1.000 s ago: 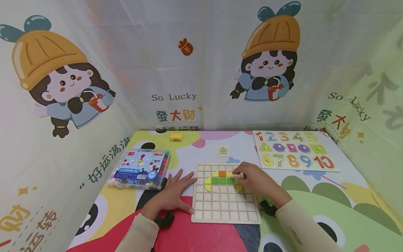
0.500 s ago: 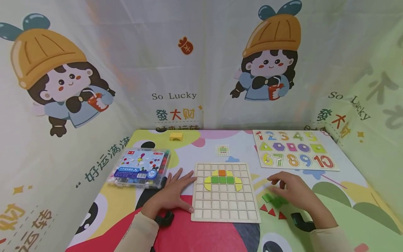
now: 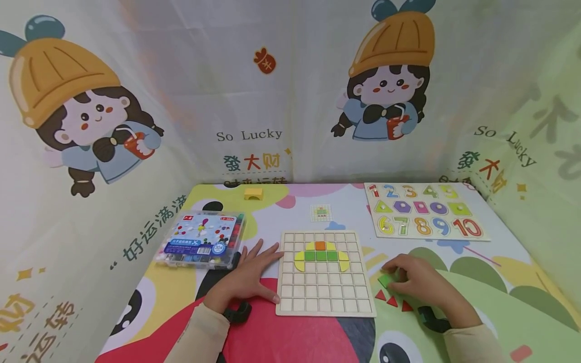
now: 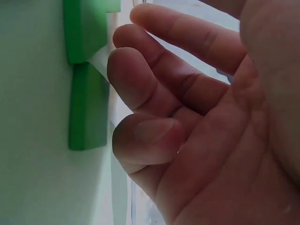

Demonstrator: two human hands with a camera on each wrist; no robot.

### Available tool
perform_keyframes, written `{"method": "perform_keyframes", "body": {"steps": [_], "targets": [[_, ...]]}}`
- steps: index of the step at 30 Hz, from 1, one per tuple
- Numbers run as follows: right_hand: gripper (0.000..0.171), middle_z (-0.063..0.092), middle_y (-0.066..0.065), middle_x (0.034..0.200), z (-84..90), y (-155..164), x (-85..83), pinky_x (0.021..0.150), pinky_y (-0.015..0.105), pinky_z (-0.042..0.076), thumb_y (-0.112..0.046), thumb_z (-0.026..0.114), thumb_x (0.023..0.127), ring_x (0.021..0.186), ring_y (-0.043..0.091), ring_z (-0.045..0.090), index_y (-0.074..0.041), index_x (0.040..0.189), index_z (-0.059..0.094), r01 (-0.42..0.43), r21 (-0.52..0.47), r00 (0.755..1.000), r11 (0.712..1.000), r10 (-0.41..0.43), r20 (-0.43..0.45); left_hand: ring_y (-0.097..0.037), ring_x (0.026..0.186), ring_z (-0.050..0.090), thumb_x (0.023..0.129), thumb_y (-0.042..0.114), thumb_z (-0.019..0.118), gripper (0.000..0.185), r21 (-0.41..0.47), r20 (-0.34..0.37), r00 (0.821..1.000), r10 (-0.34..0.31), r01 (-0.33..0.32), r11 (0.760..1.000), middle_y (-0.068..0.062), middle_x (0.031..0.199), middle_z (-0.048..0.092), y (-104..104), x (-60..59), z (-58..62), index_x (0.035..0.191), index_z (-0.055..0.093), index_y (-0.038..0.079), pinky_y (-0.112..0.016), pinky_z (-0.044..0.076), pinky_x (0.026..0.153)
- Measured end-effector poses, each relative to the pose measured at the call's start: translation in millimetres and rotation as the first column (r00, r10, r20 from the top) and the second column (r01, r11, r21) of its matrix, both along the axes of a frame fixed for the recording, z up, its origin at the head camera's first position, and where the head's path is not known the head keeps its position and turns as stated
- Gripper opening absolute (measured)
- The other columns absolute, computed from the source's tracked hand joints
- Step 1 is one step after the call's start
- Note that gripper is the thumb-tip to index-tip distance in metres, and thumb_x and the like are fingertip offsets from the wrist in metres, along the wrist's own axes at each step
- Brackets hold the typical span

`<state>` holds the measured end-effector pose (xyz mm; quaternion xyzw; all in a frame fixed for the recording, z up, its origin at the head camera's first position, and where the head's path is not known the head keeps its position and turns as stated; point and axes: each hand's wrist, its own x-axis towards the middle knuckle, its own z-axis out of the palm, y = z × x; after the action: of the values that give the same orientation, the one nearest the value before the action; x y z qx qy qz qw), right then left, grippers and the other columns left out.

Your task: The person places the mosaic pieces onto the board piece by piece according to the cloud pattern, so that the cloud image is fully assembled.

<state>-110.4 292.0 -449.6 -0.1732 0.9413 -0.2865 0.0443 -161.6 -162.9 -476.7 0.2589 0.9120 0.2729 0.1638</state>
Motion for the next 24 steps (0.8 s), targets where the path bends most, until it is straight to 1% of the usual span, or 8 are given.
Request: {"method": "perform_keyframes", "body": {"steps": [4, 8, 11, 18, 21, 24], "targets": [[0.034, 0.064, -0.009, 0.096, -3.7, -2.5, -1.1, 0.065, 0.023, 0.042, -0.020, 0.091, 0.079, 0.074, 0.000, 0.047, -0.016, 0.110, 0.078, -0.033, -0.006, 0.999, 0.999, 0.033, -0.033, -0.037, 0.167, -0.006, 0.070, 0.059, 0.093, 0.111, 0.003, 0.000, 1.000, 0.001, -0.001, 1.000, 0.004, 0.178, 0.022, 0.1, 0.3, 0.8, 0.164, 0.042, 0.029, -0.072, -0.011, 0.127], [0.029, 0.060, -0.010, 0.094, -7.4, -5.3, -2.8, 0.064, 0.022, 0.040, -0.017, 0.088, 0.082, 0.071, -0.001, 0.045, -0.016, 0.109, 0.077, -0.062, -0.020, 0.996, 0.998, 0.061, -0.064, -0.037, 0.167, -0.006, 0.070, 0.059, 0.093, 0.111, 0.000, -0.002, 1.000, 0.002, -0.002, 1.000, 0.004, 0.178, 0.022, 0.1, 0.3, 0.4, 0.164, 0.042, 0.030, -0.072, -0.011, 0.127], [0.027, 0.059, -0.010, 0.092, -8.4, -7.0, -3.1, 0.064, 0.022, 0.040, -0.015, 0.087, 0.083, 0.071, -0.001, 0.045, -0.015, 0.108, 0.077, -0.055, -0.018, 0.996, 0.998, 0.053, -0.069, -0.037, 0.167, -0.006, 0.070, 0.058, 0.094, 0.110, 0.002, -0.002, 1.000, 0.004, -0.004, 1.000, 0.004, 0.178, 0.023, 0.2, 0.6, 0.9, 0.163, 0.042, 0.030, -0.072, -0.011, 0.127], [0.028, 0.064, -0.010, 0.094, -7.2, -6.5, -1.0, 0.067, 0.024, 0.043, -0.017, 0.089, 0.084, 0.076, 0.002, 0.048, -0.016, 0.109, 0.077, 0.025, 0.014, 0.999, 1.000, -0.025, -0.027, -0.037, 0.167, -0.006, 0.070, 0.058, 0.094, 0.110, 0.006, 0.000, 1.000, 0.003, -0.003, 1.000, 0.003, 0.178, 0.023, 0.6, 1.4, 1.8, 0.164, 0.042, 0.030, -0.072, -0.011, 0.127], [0.029, 0.065, -0.010, 0.094, -7.9, -5.0, -1.0, 0.066, 0.025, 0.043, -0.018, 0.089, 0.084, 0.077, 0.002, 0.048, -0.014, 0.110, 0.078, 0.021, 0.015, 1.000, 1.000, -0.020, -0.021, -0.037, 0.167, -0.005, 0.070, 0.058, 0.094, 0.110, 0.008, 0.000, 1.000, 0.006, -0.006, 1.000, 0.004, 0.178, 0.023, 0.8, 1.9, 1.5, 0.163, 0.042, 0.029, -0.071, -0.011, 0.127], [0.028, 0.063, -0.010, 0.090, -8.9, -4.4, -1.7, 0.065, 0.024, 0.043, -0.018, 0.089, 0.084, 0.075, 0.002, 0.048, -0.015, 0.110, 0.080, 0.019, 0.019, 1.000, 1.000, -0.018, -0.017, -0.037, 0.167, -0.005, 0.070, 0.057, 0.094, 0.110, 0.013, -0.001, 1.000, 0.008, -0.008, 1.000, 0.004, 0.178, 0.023, 1.0, 2.4, 1.2, 0.163, 0.043, 0.029, -0.071, -0.011, 0.127]]}}
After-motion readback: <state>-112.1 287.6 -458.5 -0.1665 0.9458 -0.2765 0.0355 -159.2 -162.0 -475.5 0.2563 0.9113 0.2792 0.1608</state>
